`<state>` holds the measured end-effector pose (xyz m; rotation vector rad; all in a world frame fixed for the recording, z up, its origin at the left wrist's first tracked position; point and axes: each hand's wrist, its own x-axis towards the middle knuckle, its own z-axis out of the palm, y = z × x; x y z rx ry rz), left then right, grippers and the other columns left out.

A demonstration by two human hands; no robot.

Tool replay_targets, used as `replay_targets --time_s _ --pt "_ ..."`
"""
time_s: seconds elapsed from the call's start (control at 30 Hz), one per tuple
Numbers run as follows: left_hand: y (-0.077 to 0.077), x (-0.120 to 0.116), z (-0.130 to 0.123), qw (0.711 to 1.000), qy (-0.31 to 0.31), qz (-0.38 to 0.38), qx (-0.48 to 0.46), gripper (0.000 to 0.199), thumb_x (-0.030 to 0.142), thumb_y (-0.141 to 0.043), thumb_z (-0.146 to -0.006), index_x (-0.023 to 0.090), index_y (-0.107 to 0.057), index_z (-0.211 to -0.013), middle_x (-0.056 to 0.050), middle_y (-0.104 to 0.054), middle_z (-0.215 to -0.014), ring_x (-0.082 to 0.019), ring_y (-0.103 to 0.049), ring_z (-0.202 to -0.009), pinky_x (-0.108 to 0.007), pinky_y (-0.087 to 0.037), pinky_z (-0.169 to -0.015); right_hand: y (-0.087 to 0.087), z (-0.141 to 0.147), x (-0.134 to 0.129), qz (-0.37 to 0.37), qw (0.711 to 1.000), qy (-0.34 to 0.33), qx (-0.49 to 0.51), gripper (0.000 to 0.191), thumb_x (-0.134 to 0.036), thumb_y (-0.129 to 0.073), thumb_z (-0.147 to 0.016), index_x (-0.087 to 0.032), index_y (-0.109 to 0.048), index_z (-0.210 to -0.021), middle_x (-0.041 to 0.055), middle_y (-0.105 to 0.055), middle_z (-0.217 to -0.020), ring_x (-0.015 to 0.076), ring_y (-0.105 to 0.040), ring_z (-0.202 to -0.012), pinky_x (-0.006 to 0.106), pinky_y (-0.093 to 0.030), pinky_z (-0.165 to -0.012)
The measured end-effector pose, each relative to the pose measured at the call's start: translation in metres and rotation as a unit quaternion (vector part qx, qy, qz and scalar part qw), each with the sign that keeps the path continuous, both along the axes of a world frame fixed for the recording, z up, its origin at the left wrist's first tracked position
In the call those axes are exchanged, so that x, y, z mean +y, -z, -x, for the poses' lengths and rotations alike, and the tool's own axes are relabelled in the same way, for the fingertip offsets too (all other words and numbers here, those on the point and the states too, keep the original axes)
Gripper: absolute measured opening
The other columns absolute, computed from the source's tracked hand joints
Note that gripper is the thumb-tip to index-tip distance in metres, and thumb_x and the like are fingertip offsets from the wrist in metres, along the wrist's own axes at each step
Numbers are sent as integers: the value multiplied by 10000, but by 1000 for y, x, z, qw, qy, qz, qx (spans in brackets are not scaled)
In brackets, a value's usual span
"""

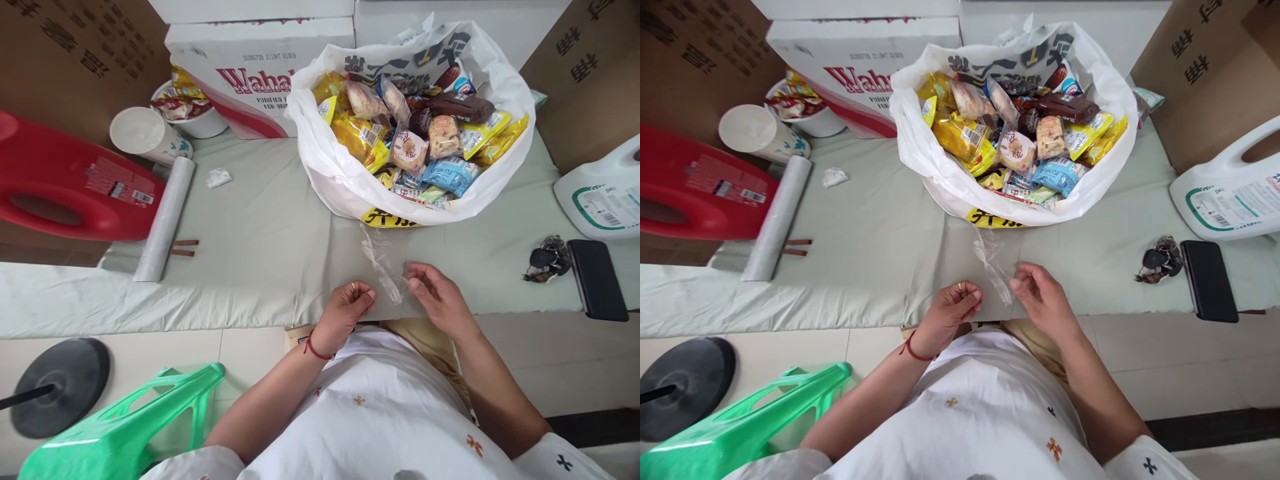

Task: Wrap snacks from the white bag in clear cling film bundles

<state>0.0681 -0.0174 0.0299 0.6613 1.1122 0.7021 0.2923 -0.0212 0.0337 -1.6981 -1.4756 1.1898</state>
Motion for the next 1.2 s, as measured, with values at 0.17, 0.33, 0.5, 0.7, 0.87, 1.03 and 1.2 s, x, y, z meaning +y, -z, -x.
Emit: replay_targets --time_s 0.17,0.33,0.5,0.7,0.87,1.03,1.2 --pt "7 2 -8 996 20 -49 68 423 567 -775 -786 169 -633 -799 36 -552 -659 -70 -354 -530 -241 -240 -508 12 25 30 -174 961 -14 -213 443 -600 -597 -970 -201 -757 -1074 156 -706 -1114 343 -543 -1107 476 -479 -952" --pt "7 25 -17 981 -75 -114 141 425 602 -681 -868 197 -582 -783 41 -536 -657 -94 -414 -552 -247 -300 -538 17 40 47 -201 964 -61 -163 297 -339 -499 -1040 -210 -748 -944 108 -699 -991 254 -606 -950 372 -490 -848" --pt "10 42 -31 973 -92 -154 142 429 595 -700 -859 200 -576 -749 51 -503 -601 -103 -409 -566 -251 -310 -561 8 45 30 -189 971 -89 -118 332 -376 -465 -1057 -227 -736 -937 81 -692 -924 206 -652 -861 317 -480 -766" --pt "10 33 -24 988 -80 -119 58 501 645 -727 -829 186 -578 -698 44 -539 -591 -76 -386 -513 -247 -289 -542 7 32 15 -85 995 23 39 380 -553 -533 -1017 -226 -714 -949 14 -646 -732 169 -587 -680 290 -467 -664" --pt "2 33 3 998 20 -61 -25 546 665 -832 -728 170 -599 -728 25 -587 -640 -54 -389 -513 -219 -272 -506 3 18 14 55 980 40 189 485 -694 -673 -873 -211 -703 -877 -53 -454 -552 111 -384 -508 249 -313 -485" --pt "0 33 9 992 21 -16 -119 431 525 -885 -729 158 -674 -808 -26 -663 -760 -100 -574 -663 -207 -441 -598 -2 26 15 158 949 52 267 562 -770 -714 -768 -222 -652 -870 -91 -359 -508 85 -235 -424 238 -195 -398" --pt "-7 26 2 967 21 32 -251 303 396 -840 -777 177 -665 -892 -118 -743 -1163 -252 -724 -1059 -389 -581 -929 9 36 10 18 989 55 136 409 -624 -586 -929 -225 -641 -856 -28 -532 -597 134 -460 -536 262 -391 -532"
